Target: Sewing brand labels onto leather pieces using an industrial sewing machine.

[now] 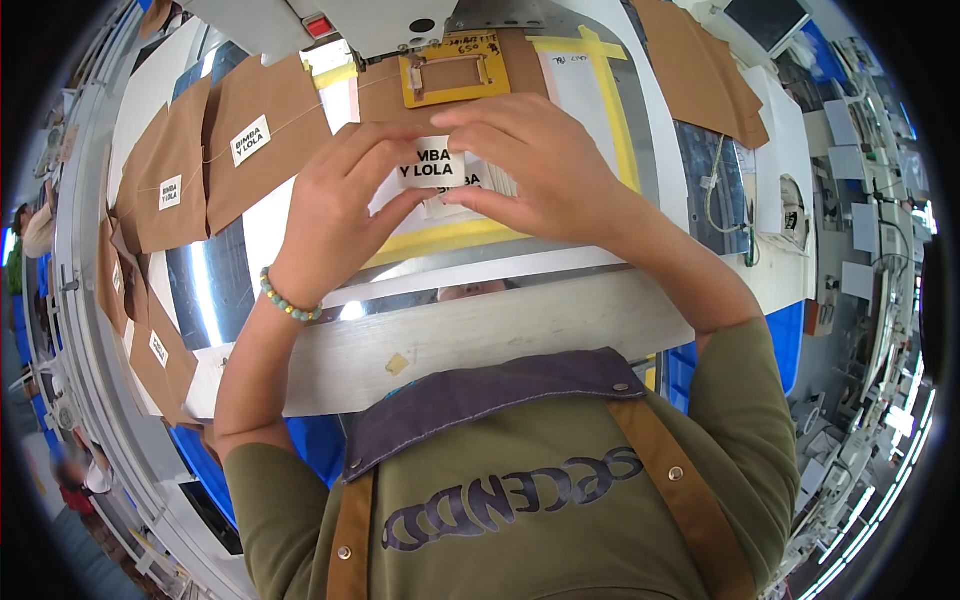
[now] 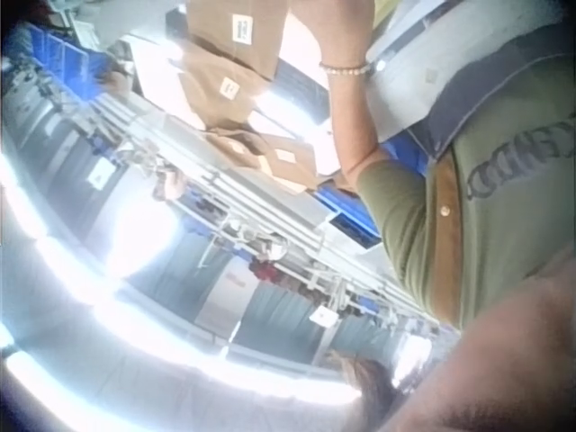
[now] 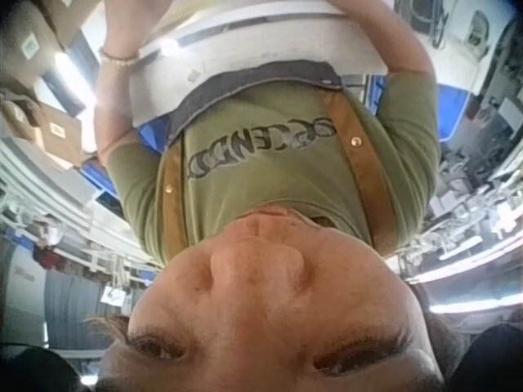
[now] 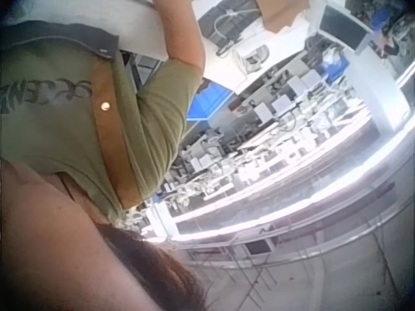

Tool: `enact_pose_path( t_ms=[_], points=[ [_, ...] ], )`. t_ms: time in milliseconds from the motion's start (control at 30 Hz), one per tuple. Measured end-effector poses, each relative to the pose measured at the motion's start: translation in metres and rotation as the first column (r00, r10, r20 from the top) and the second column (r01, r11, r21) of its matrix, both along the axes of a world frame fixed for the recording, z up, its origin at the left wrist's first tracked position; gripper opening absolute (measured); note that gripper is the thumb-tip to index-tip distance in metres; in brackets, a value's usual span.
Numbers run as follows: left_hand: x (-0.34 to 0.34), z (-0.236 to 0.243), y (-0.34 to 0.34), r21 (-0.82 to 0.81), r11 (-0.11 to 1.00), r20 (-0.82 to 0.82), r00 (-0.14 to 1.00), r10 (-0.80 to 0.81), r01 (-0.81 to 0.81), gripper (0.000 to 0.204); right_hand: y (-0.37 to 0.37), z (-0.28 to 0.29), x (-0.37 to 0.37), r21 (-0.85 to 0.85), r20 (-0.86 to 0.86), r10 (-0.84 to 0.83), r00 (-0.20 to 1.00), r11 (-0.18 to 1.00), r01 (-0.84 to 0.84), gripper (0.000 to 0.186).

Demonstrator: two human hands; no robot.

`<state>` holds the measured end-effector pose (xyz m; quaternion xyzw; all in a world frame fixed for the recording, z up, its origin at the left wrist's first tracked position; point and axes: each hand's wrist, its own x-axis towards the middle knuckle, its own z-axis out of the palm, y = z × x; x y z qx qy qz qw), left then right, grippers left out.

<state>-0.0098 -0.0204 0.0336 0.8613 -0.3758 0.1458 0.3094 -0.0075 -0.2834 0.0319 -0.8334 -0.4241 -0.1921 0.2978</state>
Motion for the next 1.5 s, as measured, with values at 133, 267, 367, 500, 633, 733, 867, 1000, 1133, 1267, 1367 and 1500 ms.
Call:
enact_pose_path(
  t_ms=[133, 267, 367, 500, 633, 733, 867, 1000, 1133, 1267, 1367, 1500],
  points=[
    [0.005, -0.002, -0.004, 0.022, 1.000, 0.023, 1.000, 0.001, -0.002, 0.037, 0.000, -0.005, 0.007, -0.038, -0.018, -0.008, 1.000, 0.999, 0.007, 0.035],
    [0.014, -0.011, 0.001, 0.003, 1.000, 0.058, 0.998, 0.030, -0.030, 0.040, -0.007, -0.017, 0.035, -0.055, 0.046, -0.087, 0.995, 0.994, 0.090, 0.033],
    [0.023, -0.017, 0.008, 0.045, 0.997, 0.027, 0.998, 0.059, -0.060, 0.046, -0.016, -0.028, 0.070, -0.133, 0.040, -0.157, 0.987, 0.978, 0.161, 0.032],
    [0.033, -0.016, 0.003, 0.164, 0.986, -0.032, 0.998, 0.049, -0.043, 0.051, -0.020, -0.036, 0.094, -0.237, 0.071, -0.163, 0.984, 0.956, 0.175, 0.030],
    [0.048, -0.026, -0.005, 0.204, 0.979, 0.035, 0.999, -0.014, 0.007, 0.054, -0.022, -0.041, 0.104, -0.253, 0.068, -0.153, 0.986, 0.953, 0.166, 0.030],
    [0.055, -0.036, -0.008, 0.264, 0.964, 0.061, 0.998, 0.000, -0.017, 0.057, -0.024, -0.039, 0.101, -0.296, 0.053, -0.151, 0.987, 0.942, 0.160, 0.031],
    [0.059, -0.041, -0.007, 0.315, 0.949, 0.053, 0.999, 0.010, -0.027, 0.058, -0.031, -0.036, 0.084, -0.284, 0.110, -0.123, 0.986, 0.947, 0.150, 0.033],
    [0.062, -0.038, -0.006, 0.334, 0.942, 0.046, 0.999, 0.006, -0.021, 0.058, -0.043, -0.038, 0.074, -0.337, 0.007, -0.162, 0.987, 0.929, 0.155, 0.038],
    [0.064, -0.039, -0.010, 0.331, 0.943, 0.073, 0.997, 0.004, -0.028, 0.058, -0.043, -0.040, 0.074, -0.300, -0.028, -0.171, 0.985, 0.941, 0.155, 0.040],
    [0.070, -0.041, -0.010, 0.300, 0.954, 0.035, 0.999, 0.005, -0.016, 0.053, -0.034, -0.033, 0.089, -0.418, 0.089, -0.143, 0.986, 0.893, 0.167, 0.036],
    [0.071, -0.039, -0.007, 0.239, 0.971, -0.022, 1.000, -0.007, 0.012, 0.049, -0.021, -0.036, 0.091, -0.426, 0.039, -0.107, 0.993, 0.898, 0.114, 0.032],
    [0.065, -0.034, 0.001, 0.170, 0.985, -0.055, 0.998, -0.021, 0.030, 0.045, -0.021, -0.049, 0.094, -0.260, -0.123, -0.056, 0.991, 0.965, 0.023, 0.033]
  ],
)
